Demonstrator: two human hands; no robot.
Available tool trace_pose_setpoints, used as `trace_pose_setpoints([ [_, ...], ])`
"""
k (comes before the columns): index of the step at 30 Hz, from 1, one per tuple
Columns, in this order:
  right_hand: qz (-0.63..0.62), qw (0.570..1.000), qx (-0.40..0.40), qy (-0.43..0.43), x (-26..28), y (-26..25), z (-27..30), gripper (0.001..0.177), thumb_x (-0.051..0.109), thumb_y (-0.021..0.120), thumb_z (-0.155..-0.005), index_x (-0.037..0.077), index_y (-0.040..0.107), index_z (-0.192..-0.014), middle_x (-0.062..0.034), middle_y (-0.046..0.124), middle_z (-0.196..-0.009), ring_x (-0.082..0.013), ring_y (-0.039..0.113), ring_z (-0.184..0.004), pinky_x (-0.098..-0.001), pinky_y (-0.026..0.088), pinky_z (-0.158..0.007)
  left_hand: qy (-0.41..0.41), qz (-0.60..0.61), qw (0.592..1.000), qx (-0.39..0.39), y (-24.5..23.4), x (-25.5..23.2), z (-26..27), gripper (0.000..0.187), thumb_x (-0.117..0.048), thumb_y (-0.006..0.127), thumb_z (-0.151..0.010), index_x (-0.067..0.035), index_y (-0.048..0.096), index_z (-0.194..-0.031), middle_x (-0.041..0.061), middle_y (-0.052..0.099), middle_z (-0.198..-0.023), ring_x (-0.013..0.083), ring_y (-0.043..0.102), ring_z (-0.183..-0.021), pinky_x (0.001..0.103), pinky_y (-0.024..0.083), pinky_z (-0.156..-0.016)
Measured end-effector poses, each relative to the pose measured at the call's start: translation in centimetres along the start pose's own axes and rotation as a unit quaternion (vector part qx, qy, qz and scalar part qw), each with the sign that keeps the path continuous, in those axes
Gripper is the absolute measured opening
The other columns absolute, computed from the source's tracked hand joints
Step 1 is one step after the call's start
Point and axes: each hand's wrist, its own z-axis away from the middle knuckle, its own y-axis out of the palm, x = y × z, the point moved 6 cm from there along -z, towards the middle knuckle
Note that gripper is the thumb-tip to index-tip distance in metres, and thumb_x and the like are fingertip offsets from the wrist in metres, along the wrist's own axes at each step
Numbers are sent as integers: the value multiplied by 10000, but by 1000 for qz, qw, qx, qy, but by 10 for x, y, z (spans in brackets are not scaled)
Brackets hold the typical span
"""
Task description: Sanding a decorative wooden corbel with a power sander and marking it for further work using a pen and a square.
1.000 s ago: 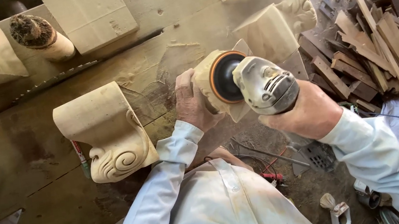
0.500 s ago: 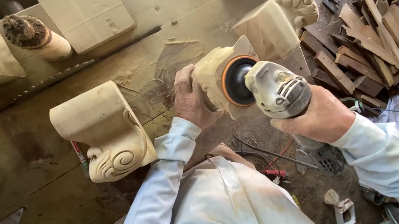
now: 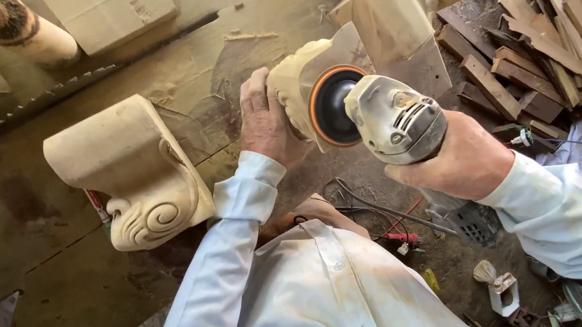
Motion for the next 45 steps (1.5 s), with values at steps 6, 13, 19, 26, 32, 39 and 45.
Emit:
trace_pose_setpoints([
  [6, 56, 998, 20, 19, -38, -15, -21, 382, 114, 888, -653, 18, 750, -997, -161, 710, -783, -286, 695, -706, -516, 557, -720, -17, -18, 999, 33, 16, 14, 8, 1312, -341, 899, -328, 20, 393, -1484, 231, 370, -1494, 481, 379, -1393, 520, 317, -1239],
  [13, 16, 1000, 14, 0, 2, 13, 17, 323, 68, 870, -651, -20, 741, -934, -158, 712, -784, -236, 706, -741, -486, 560, -708, 1, -31, 999, 42, 27, 22, 13, 1424, -417, 942, -298, 24, 359, -1520, 249, 342, -1532, 506, 348, -1409, 509, 300, -1263],
  [19, -23, 995, 55, 75, 3, 13, 17, 304, 75, 804, -702, 33, 730, -994, -123, 717, -836, -244, 644, -682, -368, 563, -624, -6, -34, 997, 69, 12, 10, 10, 1146, -437, 817, -631, 48, 263, -1509, 215, 320, -1474, 470, 370, -1332, 602, 326, -1229],
  [26, 49, 997, 27, 51, 3, 12, 21, 294, 168, 840, -677, 80, 804, -955, -27, 768, -880, -122, 651, -800, -284, 552, -760, 15, -62, 996, 62, 18, 11, 8, 1111, -362, 700, -609, 97, 253, -1517, 267, 320, -1499, 481, 379, -1358, 575, 295, -1246],
  [32, 95, 994, 22, 52, 1, 14, 23, 252, 239, 840, -657, 126, 797, -878, 6, 741, -815, -100, 619, -779, -287, 530, -741, 10, -72, 995, 72, 24, 16, 10, 1138, -395, 726, -606, 105, 261, -1516, 273, 303, -1533, 489, 345, -1413, 568, 260, -1262],
  [39, 122, 991, 37, 26, 12, 19, 24, 218, 281, 837, -673, 134, 762, -815, 13, 701, -761, -110, 588, -748, -296, 512, -721, -2, -84, 992, 97, 26, 18, 11, 1245, -534, 856, -674, 103, 223, -1537, 259, 271, -1568, 487, 321, -1441, 577, 251, -1273],
  [45, 132, 990, 37, 38, 12, 18, 22, 257, 291, 836, -663, 133, 771, -854, 16, 711, -796, -105, 592, -784, -291, 509, -754, 3, -95, 991, 99, 27, 18, 9, 1210, -494, 798, -619, 129, 276, -1515, 280, 281, -1565, 494, 329, -1437, 585, 237, -1257],
])
